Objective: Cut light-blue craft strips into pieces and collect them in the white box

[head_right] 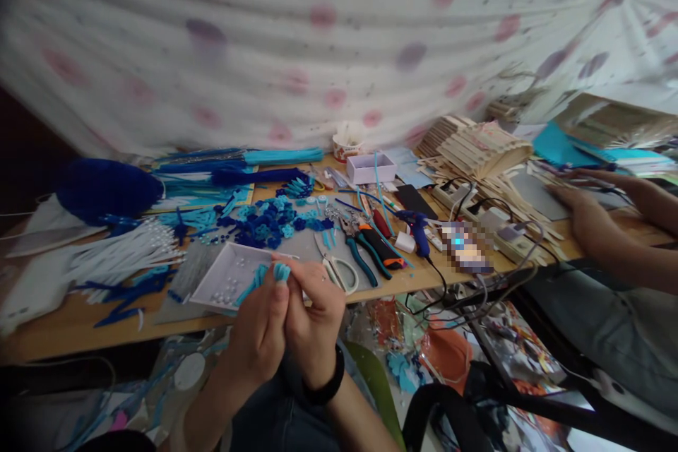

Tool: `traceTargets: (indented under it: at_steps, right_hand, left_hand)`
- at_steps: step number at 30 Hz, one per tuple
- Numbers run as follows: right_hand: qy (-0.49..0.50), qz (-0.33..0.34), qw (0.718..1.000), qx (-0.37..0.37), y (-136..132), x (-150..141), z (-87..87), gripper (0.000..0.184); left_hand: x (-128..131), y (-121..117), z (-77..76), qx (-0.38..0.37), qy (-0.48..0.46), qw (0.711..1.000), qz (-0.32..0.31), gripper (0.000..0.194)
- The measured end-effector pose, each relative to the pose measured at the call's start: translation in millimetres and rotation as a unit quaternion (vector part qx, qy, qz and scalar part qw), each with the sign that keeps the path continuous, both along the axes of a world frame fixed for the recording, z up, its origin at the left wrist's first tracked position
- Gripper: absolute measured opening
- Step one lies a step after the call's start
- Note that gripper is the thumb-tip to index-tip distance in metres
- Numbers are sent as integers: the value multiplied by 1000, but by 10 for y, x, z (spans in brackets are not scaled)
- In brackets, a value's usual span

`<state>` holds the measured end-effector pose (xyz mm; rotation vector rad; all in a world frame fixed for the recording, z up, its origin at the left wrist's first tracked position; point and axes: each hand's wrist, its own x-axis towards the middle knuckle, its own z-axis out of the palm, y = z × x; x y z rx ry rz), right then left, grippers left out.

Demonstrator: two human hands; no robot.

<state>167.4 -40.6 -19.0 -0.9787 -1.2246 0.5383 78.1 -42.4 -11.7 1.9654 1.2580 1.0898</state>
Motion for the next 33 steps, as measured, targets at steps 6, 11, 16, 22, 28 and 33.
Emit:
traceTargets:
  at_steps: [6, 11, 16, 22, 28, 33]
  right_hand:
    - [52, 13, 998, -41, 23, -11, -10, 24]
    - [32, 39, 996, -74, 40, 44, 36, 25]
    - [-40, 97, 990, -90, 74, 108, 35, 30]
    - [-78, 91, 989, -91, 18, 68, 21, 37]
    - [-46, 104, 988, -108, 51, 41, 13, 33]
    - [9, 116, 985, -131, 145, 265, 35, 20]
  left_hand:
    - [-53, 52, -126, 15, -21, 999, 46, 27]
    - [-60, 92, -201, 30, 22, 993, 110, 29]
    - [-72, 106, -168, -9, -7, 997, 76, 36]
    - [-34, 142, -206, -2, 68, 990, 127, 40]
    - [-24, 177, -149, -63, 72, 988, 123, 33]
    - [-146, 124, 24, -160, -79, 984, 22, 38]
